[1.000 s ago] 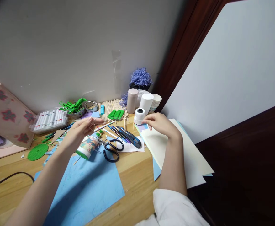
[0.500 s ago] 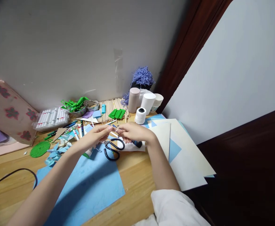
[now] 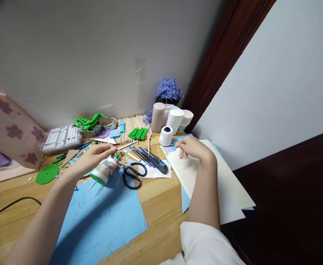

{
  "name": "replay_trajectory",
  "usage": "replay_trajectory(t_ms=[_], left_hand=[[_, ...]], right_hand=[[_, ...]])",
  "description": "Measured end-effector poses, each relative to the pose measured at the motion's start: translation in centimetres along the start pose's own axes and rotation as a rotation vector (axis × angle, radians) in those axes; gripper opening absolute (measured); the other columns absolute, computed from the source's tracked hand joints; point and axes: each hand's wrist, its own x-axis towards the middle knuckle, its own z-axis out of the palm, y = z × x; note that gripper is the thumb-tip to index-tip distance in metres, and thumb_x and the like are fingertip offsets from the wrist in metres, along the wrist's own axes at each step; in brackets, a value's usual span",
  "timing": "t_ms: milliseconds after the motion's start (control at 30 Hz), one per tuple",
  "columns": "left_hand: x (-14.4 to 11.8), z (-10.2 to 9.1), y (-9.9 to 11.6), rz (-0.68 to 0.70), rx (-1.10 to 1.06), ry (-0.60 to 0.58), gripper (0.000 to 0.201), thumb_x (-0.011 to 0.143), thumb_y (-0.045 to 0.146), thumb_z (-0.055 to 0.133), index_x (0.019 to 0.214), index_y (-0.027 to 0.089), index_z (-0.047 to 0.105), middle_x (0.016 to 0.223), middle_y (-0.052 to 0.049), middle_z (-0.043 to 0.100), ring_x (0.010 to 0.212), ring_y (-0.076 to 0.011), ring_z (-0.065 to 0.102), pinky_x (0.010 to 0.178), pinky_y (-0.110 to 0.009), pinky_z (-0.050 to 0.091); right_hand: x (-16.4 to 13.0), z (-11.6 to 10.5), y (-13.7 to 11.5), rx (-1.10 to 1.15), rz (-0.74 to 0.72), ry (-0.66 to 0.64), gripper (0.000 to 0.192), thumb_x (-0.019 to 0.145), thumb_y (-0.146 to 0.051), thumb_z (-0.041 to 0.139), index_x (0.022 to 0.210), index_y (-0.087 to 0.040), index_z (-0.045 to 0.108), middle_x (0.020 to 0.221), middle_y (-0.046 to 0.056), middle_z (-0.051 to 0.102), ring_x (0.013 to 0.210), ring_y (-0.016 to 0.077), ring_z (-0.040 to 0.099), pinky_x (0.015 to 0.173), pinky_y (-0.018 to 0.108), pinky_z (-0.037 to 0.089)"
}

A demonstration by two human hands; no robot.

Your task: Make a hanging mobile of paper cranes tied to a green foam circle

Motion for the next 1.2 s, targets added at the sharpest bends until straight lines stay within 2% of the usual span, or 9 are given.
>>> replay_trajectory(t_ms=[133,300,467,600,733,833,933,1067,1200], left_hand=[[-0.3,0.1,0.0,-0.008,0.048,0.002,0.038,0.082,0.048,0.045,0.076,0.015,0.063,0.075,-0.002,0.062,0.07,-0.0148,0.054,0.062,-0.022,0.041],[0.4,1.9,0.2,0.043,-0.121,0.0,0.031,0.081,0.041,0.051,0.087,0.014,0.064,0.09,-0.007,0.066,0.075,-0.0144,0.058,0.064,-0.023,0.045],[1.1,3.7,1.1,0.158,-0.352,-0.084,0.025,0.081,0.034,0.054,0.095,0.014,0.063,0.101,-0.008,0.066,0.065,-0.0104,0.059,0.064,-0.024,0.049],[1.0,3.8,1.3,0.201,-0.406,0.006,0.026,0.081,0.034,0.054,0.097,0.015,0.062,0.103,-0.009,0.065,0.073,-0.0133,0.062,0.065,-0.025,0.051],[0.9,3.4,1.0,0.115,-0.403,0.178,0.03,0.08,0.037,0.053,0.1,0.017,0.06,0.105,-0.009,0.064,0.079,-0.0169,0.064,0.057,-0.022,0.05],[0.9,3.4,0.7,0.041,-0.408,0.242,0.034,0.08,0.039,0.053,0.105,0.016,0.056,0.097,-0.009,0.066,0.063,-0.0135,0.062,0.047,-0.021,0.044],[0.8,3.5,0.6,0.015,-0.324,0.227,0.036,0.082,0.042,0.049,0.104,0.015,0.056,0.076,-0.004,0.066,0.048,-0.0084,0.05,0.043,-0.02,0.037],[0.6,3.2,0.3,-0.006,-0.217,0.119,0.043,0.086,0.047,0.038,0.103,0.014,0.059,0.056,0.001,0.055,0.045,-0.0089,0.041,0.044,-0.021,0.032],[0.4,2.6,-0.2,0.02,-0.151,0.203,0.042,0.087,0.045,0.034,0.097,0.015,0.062,0.055,0.002,0.047,0.053,-0.0106,0.045,0.051,-0.022,0.035]], right_hand=[[0.0,-0.2,0.7,-0.105,0.125,0.071,0.009,0.068,-0.021,0.061,0.071,-0.017,0.068,0.064,0.005,0.07,0.04,0.0147,0.054,0.05,0.03,0.043],[-1.8,1.5,-3.3,-0.153,-0.268,0.045,0.05,0.063,-0.03,0.07,0.112,-0.024,0.061,0.115,0.005,0.061,0.08,0.0218,0.061,0.068,0.031,0.046],[-2.7,5.1,-8.6,0.051,-0.571,-0.298,0.066,0.071,-0.034,0.066,0.131,-0.024,0.042,0.106,0.006,0.062,0.066,0.013,0.057,0.059,0.025,0.045],[-2.2,6.3,-9.3,0.236,-0.531,-0.417,0.043,0.082,-0.029,0.052,0.124,-0.022,0.05,0.072,0.001,0.065,0.056,0.0117,0.056,0.052,0.023,0.045],[-2.3,5.1,-8.2,0.274,-0.434,-0.368,0.034,0.084,-0.037,0.049,0.109,-0.017,0.06,0.054,-0.001,0.06,0.048,0.0118,0.054,0.047,0.023,0.043],[-2.9,3.8,-7.6,0.232,-0.443,-0.332,0.028,0.083,-0.039,0.05,0.088,-0.016,0.064,0.053,0.0,0.06,0.047,0.0107,0.053,0.045,0.021,0.04],[-3.4,2.9,-7.5,0.219,-0.435,-0.27,0.027,0.083,-0.037,0.05,0.076,-0.015,0.063,0.053,0.0,0.06,0.048,0.0098,0.053,0.046,0.02,0.04],[-3.2,2.2,-7.0,0.253,-0.382,-0.119,0.024,0.083,-0.034,0.05,0.081,-0.014,0.064,0.055,0.001,0.06,0.048,0.0093,0.052,0.045,0.02,0.04],[-2.6,1.5,-5.6,0.175,-0.233,0.123,0.023,0.083,-0.031,0.048,0.081,-0.015,0.064,0.058,0.002,0.063,0.047,0.0094,0.052,0.045,0.02,0.04]])
